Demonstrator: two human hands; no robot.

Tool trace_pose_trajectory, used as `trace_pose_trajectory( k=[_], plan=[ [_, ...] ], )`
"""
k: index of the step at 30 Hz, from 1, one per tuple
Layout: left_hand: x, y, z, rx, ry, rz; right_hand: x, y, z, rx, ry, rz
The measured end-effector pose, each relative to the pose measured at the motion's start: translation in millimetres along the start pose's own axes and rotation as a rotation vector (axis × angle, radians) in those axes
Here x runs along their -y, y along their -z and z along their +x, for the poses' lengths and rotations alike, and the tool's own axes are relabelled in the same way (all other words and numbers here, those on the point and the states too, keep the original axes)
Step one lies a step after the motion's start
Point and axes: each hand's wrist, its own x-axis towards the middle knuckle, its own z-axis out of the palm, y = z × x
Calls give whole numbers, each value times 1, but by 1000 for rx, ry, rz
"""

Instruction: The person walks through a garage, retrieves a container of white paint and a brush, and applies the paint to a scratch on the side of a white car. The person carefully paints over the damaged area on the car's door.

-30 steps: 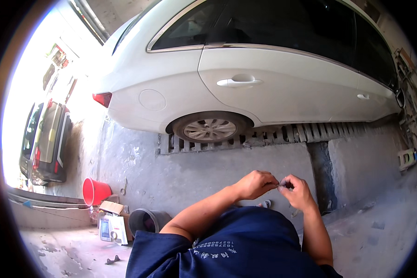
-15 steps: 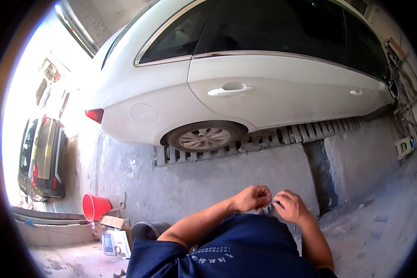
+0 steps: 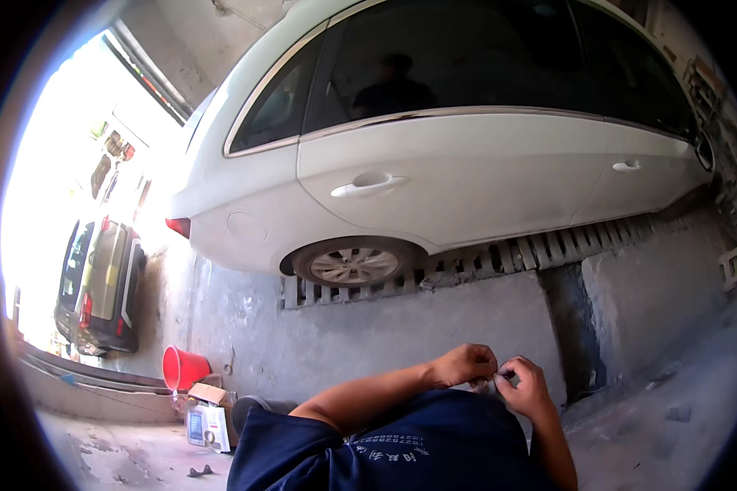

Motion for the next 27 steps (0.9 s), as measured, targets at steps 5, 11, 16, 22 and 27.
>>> trace_pose_trajectory(
  k=[5, 11, 16, 22, 27],
  plan=[
    [-40, -55, 57, -37, -141, 355, -44, 71, -19, -48, -313, 324],
    [-55, -74, 121, 110, -99, 437, -68, 131, -19, 25, -72, -89],
    [-77, -73, 180, 302, -5, 578, -107, 161, -13, -9, 258, -390],
    [-129, -90, 267, 282, -509, 844, -132, 215, 19, -329, -163, -239],
    [-161, -119, 331, 356, -1012, 1159, -164, 252, 9, -570, -664, 694]
  ],
)
